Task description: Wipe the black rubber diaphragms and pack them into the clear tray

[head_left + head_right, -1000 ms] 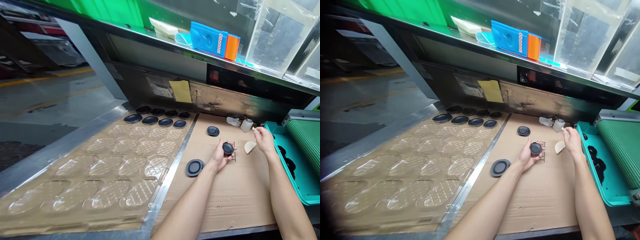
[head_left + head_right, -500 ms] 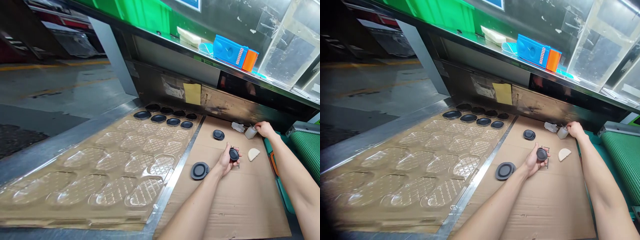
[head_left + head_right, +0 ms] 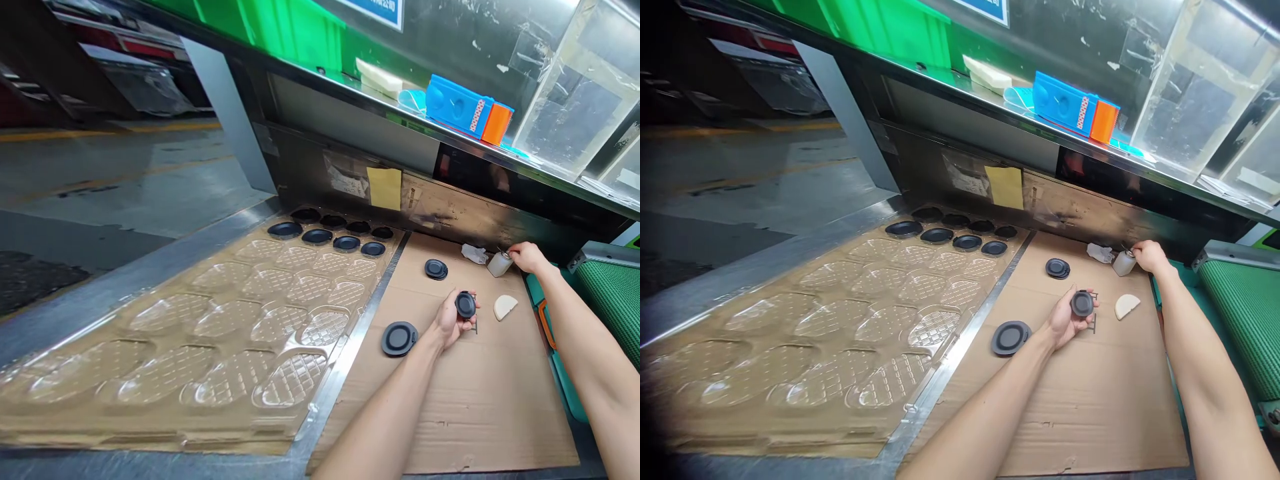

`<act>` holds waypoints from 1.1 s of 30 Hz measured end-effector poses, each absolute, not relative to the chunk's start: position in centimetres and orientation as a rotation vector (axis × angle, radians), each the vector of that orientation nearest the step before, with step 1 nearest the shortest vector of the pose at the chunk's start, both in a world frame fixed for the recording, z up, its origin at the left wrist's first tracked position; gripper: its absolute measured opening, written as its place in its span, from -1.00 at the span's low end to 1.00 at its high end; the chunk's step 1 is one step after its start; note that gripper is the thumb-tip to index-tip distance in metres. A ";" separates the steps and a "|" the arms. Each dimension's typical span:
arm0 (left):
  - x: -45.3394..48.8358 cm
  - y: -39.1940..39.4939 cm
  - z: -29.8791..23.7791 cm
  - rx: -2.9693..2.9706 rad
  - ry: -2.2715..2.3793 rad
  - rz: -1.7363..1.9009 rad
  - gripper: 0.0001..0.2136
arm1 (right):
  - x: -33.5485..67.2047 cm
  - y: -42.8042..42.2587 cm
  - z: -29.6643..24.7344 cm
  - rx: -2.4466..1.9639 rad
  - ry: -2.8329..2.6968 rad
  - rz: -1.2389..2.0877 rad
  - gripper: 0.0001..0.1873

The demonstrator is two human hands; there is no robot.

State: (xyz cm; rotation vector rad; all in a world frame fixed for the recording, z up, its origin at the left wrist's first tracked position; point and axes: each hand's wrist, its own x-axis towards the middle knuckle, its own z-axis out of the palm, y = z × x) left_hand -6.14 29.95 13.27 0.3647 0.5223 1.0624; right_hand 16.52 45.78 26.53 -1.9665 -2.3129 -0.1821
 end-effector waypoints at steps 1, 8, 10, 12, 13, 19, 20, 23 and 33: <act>-6.1 30.0 13.3 0.371 0.516 1.069 -0.61 | 16.5 45.3 26.6 -1.964 -2.273 -0.197 -0.67; -5.9 29.8 13.4 0.415 0.597 1.100 -0.46 | 13.0 35.1 21.5 -1.397 -1.910 0.402 -0.44; -5.6 29.7 13.3 0.447 0.614 1.092 -0.46 | 11.4 31.7 19.0 -1.339 -1.952 0.471 -0.52; -5.2 29.6 13.0 0.498 0.653 1.082 -0.50 | 10.3 29.4 17.2 -1.322 -2.021 0.390 -0.63; -5.0 29.6 12.9 0.533 0.683 1.083 -0.51 | 9.9 28.8 16.6 -1.317 -2.045 0.323 -0.67; -4.2 29.2 11.7 0.829 0.917 1.061 -0.43 | 10.2 28.8 14.9 -1.312 -2.095 0.119 -0.76; -4.2 29.1 11.6 0.859 0.953 1.044 -0.41 | 10.3 28.8 14.7 -1.314 -2.112 0.111 -0.77; -4.3 29.0 11.6 0.884 1.021 1.021 -0.38 | 10.4 28.9 14.2 -1.313 -2.153 0.097 -0.78; -3.9 28.7 12.2 1.111 1.266 0.919 -0.37 | 10.1 28.7 13.9 -1.552 -2.304 -0.141 -0.82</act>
